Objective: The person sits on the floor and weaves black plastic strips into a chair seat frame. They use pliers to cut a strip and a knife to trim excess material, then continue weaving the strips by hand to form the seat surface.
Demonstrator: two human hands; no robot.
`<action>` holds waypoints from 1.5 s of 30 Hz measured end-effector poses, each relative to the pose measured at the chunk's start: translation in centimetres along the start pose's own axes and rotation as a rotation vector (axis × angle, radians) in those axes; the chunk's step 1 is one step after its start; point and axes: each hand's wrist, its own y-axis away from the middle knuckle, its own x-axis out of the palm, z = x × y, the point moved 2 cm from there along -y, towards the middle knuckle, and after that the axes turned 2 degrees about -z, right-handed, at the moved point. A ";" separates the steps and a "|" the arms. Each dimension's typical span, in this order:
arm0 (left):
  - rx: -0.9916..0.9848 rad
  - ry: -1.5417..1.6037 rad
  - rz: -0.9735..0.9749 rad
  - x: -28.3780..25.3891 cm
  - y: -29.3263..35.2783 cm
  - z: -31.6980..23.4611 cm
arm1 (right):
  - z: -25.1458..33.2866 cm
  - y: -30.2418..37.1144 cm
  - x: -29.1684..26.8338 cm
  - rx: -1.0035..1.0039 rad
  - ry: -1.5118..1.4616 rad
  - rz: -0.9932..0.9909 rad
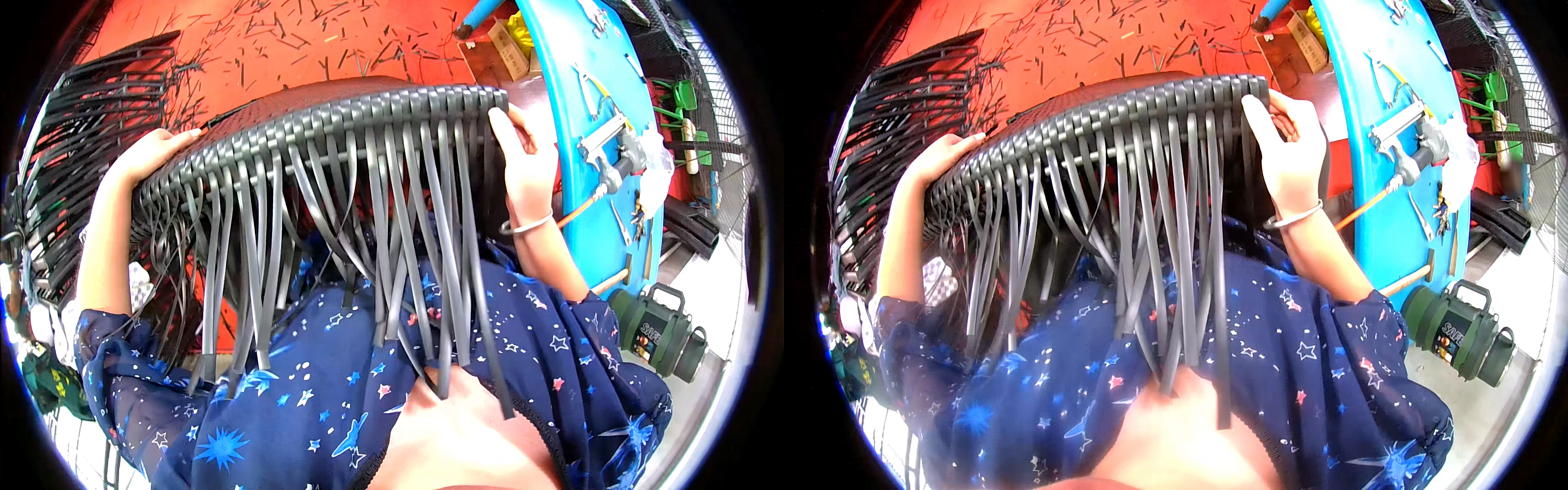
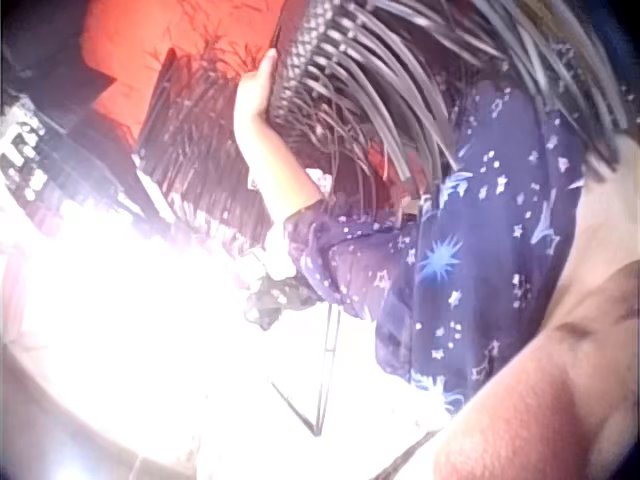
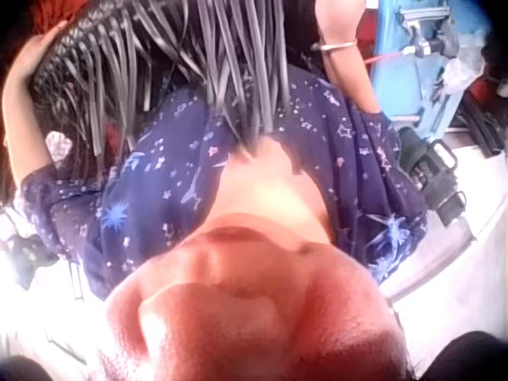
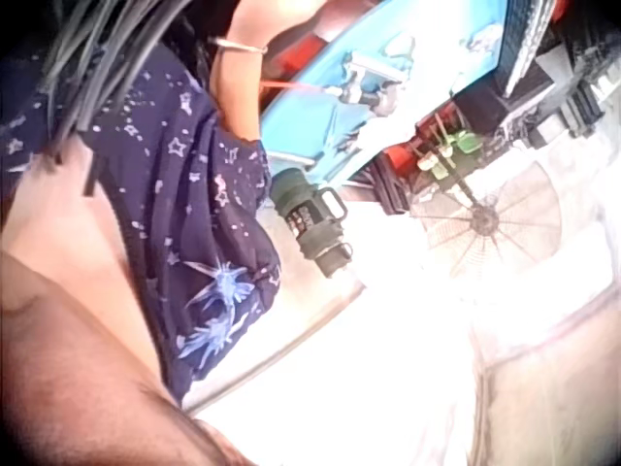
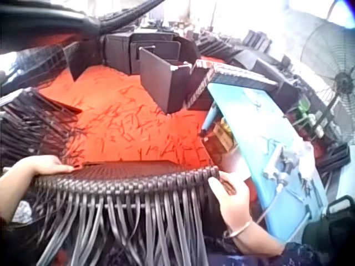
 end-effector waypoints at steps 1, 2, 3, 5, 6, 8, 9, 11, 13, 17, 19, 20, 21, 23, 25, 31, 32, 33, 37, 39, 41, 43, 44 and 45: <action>-0.016 0.000 0.017 0.2 -0.3 -0.1 | -0.8 0.1 -0.3 -0.057 0.088 0.002; 0.051 -0.093 -0.042 1.1 1.0 -1.1 | -0.9 1.2 -1.4 -0.134 0.168 0.001; 0.117 -0.182 -0.101 2.3 2.6 -1.8 | -1.0 2.2 -2.4 -0.209 0.249 0.002; 0.090 -0.202 -0.180 3.8 4.2 -2.7 | -1.1 2.8 -2.7 -0.240 0.292 0.057; 0.112 -0.128 -0.278 4.2 3.6 -1.4 | -1.1 2.8 -2.7 -0.290 0.359 0.097; 0.081 -0.017 -0.283 3.6 2.8 -0.3 | -1.2 2.7 -2.7 -0.330 0.430 0.168; 0.107 -0.033 -0.333 3.9 2.5 0.2 | -1.3 2.8 -2.8 -0.325 0.442 0.198; 0.110 0.041 -0.410 4.5 2.2 0.8 | -1.8 3.3 -2.9 -0.258 0.405 0.243; 0.175 0.070 -0.666 5.0 2.6 0.6 | -1.0 3.3 -2.6 -0.363 0.500 0.282; 0.458 -0.384 -0.999 7.1 5.1 0.4 | -1.1 3.9 -4.1 -0.417 0.493 0.313; 0.555 -0.370 -0.888 8.4 7.2 -2.9 | -0.8 3.8 -5.6 -0.384 0.416 0.300; 0.634 -0.196 -0.767 9.6 7.3 -3.1 | -0.5 3.5 -6.4 -0.331 0.361 0.255; 0.552 -0.348 -0.635 10.0 8.5 -4.5 | -0.4 2.8 -7.6 -0.281 0.288 0.217; 0.661 -0.392 -0.802 13.0 9.1 -4.7 | -0.6 2.3 -11.3 -0.300 0.390 0.182; 0.665 -0.406 -0.815 13.1 9.5 -4.1 | 1.6 0.8 -13.9 -0.322 0.522 0.080; 0.639 -0.412 -0.966 13.6 10.7 -4.1 | 2.1 -3.7 -25.1 -0.278 0.930 -0.316; 0.648 -0.409 -0.980 13.8 10.5 -4.1 | 1.8 -4.2 -27.7 -0.345 1.094 -0.332; 0.637 -0.411 -1.003 13.8 10.7 -4.0 | 2.4 -3.9 -28.6 -0.217 1.077 -0.323; 0.669 -0.384 -1.037 13.6 11.3 -4.8 | 1.3 -5.9 -30.6 -0.156 1.082 -0.303; 0.653 -0.391 -1.053 13.6 11.5 -4.7 | 0.9 -7.8 -30.7 -0.183 1.196 -0.263; 0.654 -0.392 -1.063 13.8 11.6 -4.8 | 0.4 -10.1 -30.8 -0.198 1.386 -0.193; 0.660 -0.390 -1.067 14.3 11.7 -4.7 | 0.3 -10.7 -31.9 -0.200 1.353 -0.266; 0.665 -0.387 -1.064 14.4 11.6 -4.9 | 0.2 -10.6 -33.4 -0.236 1.364 -0.305; 0.665 -0.384 -1.059 14.4 11.6 -5.2 | 0.1 -10.2 -34.8 -0.271 1.373 -0.340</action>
